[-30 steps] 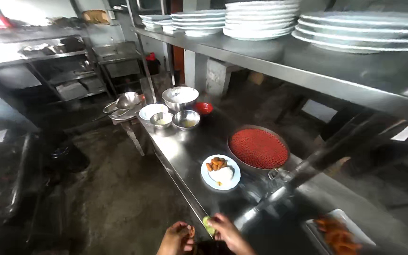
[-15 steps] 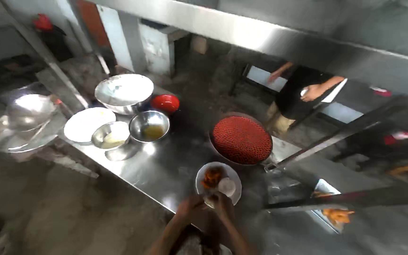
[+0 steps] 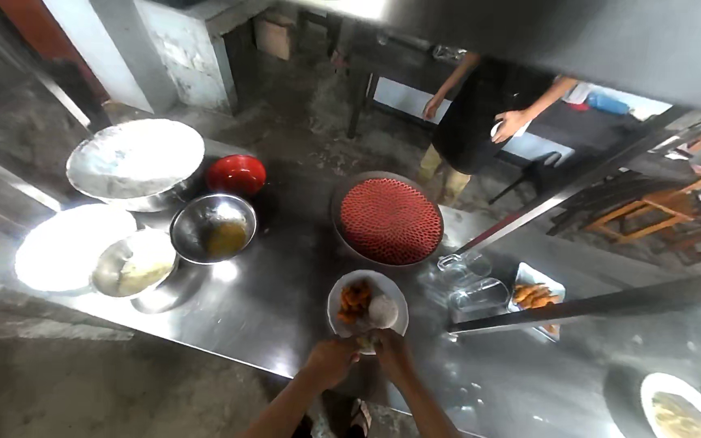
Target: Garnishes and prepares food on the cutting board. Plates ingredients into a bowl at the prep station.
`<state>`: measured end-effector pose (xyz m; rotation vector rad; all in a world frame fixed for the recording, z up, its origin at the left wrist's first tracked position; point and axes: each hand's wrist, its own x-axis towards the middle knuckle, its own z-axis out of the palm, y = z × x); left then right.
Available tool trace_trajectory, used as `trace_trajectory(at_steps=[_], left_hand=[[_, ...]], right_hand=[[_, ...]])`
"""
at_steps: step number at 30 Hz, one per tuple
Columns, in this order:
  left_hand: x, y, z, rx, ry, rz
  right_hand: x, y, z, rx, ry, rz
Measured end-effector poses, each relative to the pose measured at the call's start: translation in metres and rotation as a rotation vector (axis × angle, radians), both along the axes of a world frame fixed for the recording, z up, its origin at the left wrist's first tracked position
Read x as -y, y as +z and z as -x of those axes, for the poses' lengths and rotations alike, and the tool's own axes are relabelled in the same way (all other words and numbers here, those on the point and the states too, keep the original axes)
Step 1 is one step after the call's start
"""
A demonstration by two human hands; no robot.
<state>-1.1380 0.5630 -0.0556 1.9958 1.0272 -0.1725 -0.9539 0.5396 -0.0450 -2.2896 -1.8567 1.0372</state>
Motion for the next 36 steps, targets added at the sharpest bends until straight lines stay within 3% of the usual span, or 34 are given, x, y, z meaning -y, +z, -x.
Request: trace_trajectory(at_steps=[4,12,23,30,32,36], left_hand=[[-0.003,0.014,-0.011,-0.027,-0.06,-0.016],[-0.004,0.002,-0.014,-0.104,-0.079,0.006],[-0.004,0.006,-0.007,-0.148,-0.085,-0.003],[0.0,0.004,-0.008,-0.098,-0.039,0.009],[-0.001,0.001,-0.01,-0.043,0.04,0.013],[-0.011,0.008,-0.024,0.283,0.586,0.194]], right_hand=[[0.003,-0.01,-0.006,-0.019,-0.019,-0.048],[0.008,-0.018,-0.012,-0.048,-0.067,-0.094],[0.01,-0.015,-0.006,0.093,0.125,-0.082],[0.011,-0.02,0.0,0.091,0.099,-0.092],[0.013,-0.02,-0.002,0.072,0.077,-0.12],[0.02,-0.019,-0.009,-0.042,-0.11,-0.183]])
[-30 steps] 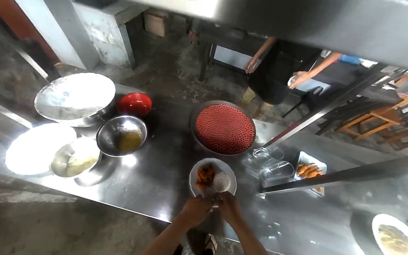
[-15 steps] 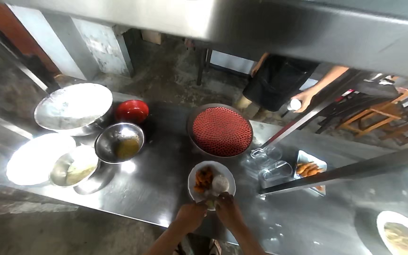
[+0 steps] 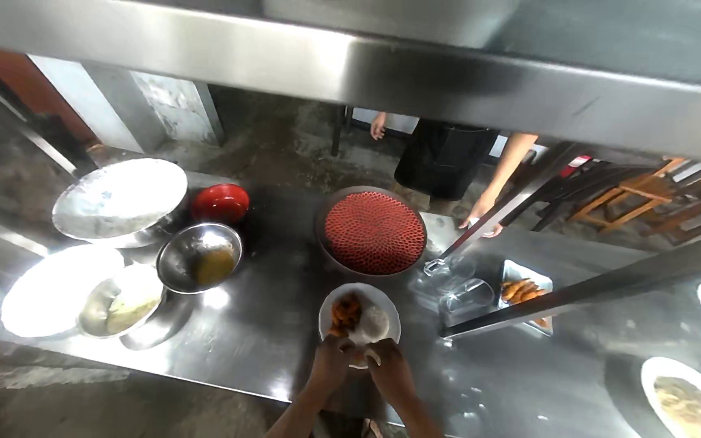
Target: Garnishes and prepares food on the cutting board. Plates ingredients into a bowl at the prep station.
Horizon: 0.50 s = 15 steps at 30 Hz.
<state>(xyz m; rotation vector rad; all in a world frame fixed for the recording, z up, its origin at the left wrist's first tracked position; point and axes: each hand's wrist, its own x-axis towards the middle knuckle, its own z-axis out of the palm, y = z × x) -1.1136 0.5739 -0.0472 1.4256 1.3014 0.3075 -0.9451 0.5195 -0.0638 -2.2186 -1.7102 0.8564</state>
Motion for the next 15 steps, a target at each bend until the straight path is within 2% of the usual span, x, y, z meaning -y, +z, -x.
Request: trace_trajectory(at_steps=[2,4,6,10,15], left_hand=[[-0.006,0.005,-0.012,0.067,0.122,0.109],[-0.011,0.002,-0.023,0.065,0.141,0.163],[-0.014,-0.005,-0.03,0.019,0.139,0.182],[-0.009,-0.017,-0.031,-0.043,0.148,0.145],[0.001,-0.012,-0.02,-0.252,0.081,0.005]], right_hand=[[0.002,0.002,0.0,-0.165,-0.143,-0.024],[0.0,0.001,0.003,-0.387,-0.31,-0.051],[-0.004,-0.003,0.005,-0.501,-0.413,-0.07],[-0.009,-0.004,0.009,-0.411,-0.455,-0.028],[-0.013,0.003,0.021,-0.222,-0.403,0.041]])
